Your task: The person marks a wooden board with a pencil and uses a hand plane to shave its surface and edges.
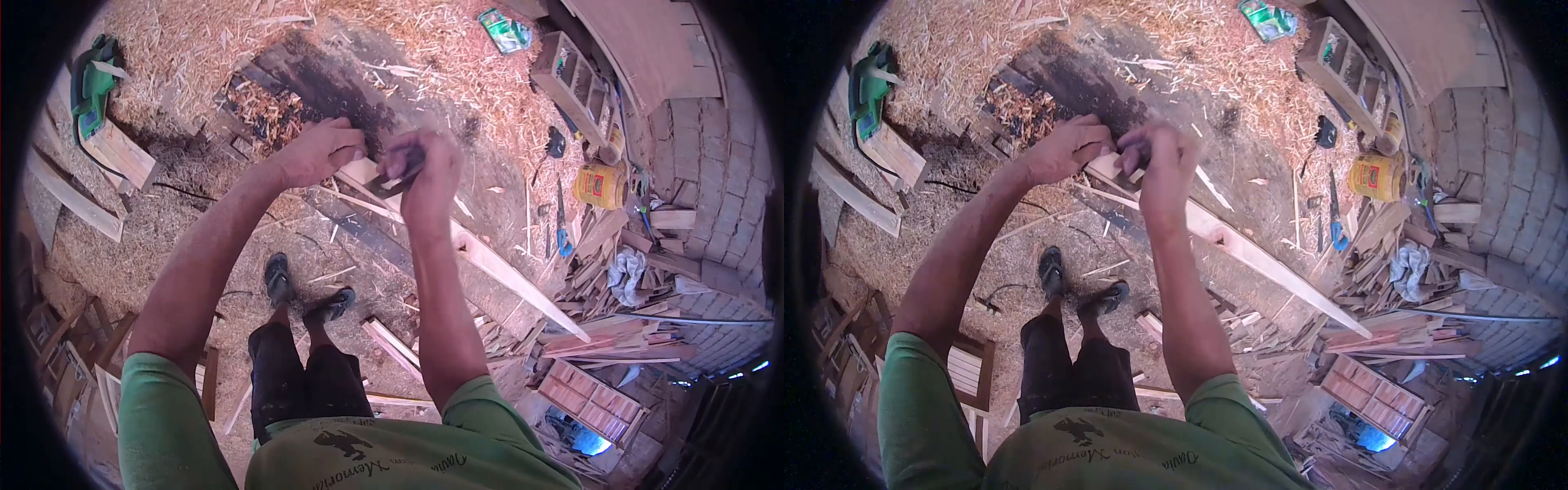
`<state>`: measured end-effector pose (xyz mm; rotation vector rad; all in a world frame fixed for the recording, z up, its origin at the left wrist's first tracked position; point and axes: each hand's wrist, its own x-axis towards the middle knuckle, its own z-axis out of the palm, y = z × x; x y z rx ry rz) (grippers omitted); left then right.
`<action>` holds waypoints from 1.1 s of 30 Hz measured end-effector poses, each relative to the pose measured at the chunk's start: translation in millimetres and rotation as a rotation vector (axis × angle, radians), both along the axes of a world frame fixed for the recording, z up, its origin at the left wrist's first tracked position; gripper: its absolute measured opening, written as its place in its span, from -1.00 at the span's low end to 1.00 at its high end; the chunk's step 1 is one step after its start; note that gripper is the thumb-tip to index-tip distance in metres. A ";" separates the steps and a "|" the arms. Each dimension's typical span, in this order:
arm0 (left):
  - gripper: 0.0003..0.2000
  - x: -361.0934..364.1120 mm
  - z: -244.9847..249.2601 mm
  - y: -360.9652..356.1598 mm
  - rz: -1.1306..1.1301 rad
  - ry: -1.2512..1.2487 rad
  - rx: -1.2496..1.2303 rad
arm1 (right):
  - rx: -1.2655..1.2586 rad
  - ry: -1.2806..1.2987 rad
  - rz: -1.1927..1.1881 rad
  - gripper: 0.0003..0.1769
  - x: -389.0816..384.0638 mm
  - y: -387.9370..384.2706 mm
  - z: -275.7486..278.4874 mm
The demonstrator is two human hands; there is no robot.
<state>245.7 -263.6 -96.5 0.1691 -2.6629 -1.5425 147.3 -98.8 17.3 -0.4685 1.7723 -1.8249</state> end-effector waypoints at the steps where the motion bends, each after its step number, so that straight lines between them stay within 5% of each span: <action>1: -0.79 1.6 3.9 0.8 0.011 0.002 -0.031 | -0.028 0.064 0.044 -0.55 9.7 9.3 -4.8; 5: -0.81 4.8 14.2 0.7 0.007 -0.048 -0.033 | -0.132 0.141 0.121 -0.67 44.0 29.9 -11.7; 9: -0.81 3.4 13.0 -4.6 -0.013 -0.063 0.002 | 0.034 0.319 0.175 -0.80 54.7 23.4 -18.4; 15: -0.80 -0.6 10.1 -8.4 -0.035 -0.099 0.054 | 0.023 0.999 0.545 -0.73 107.4 40.5 -61.5; 17: -0.81 -2.0 9.3 -9.9 -0.027 -0.091 0.056 | 0.024 1.012 0.556 -0.73 106.8 37.4 -59.4; 21: -0.83 -3.9 12.4 -11.3 -0.014 -0.072 0.119 | -0.059 0.714 0.347 -0.82 84.4 44.5 -52.6; 23: -0.85 -3.1 18.5 -8.9 0.012 -0.099 0.172 | -0.010 0.297 0.157 -0.71 68.6 35.0 -29.6; 26: -0.87 -2.2 20.2 -10.3 0.045 -0.125 0.227 | -0.102 0.230 0.083 -0.51 46.6 10.1 -17.3; 33: -0.82 -1.3 3.8 -11.0 -0.004 -0.044 0.147 | -0.087 0.125 0.079 -0.49 39.5 -8.6 -10.2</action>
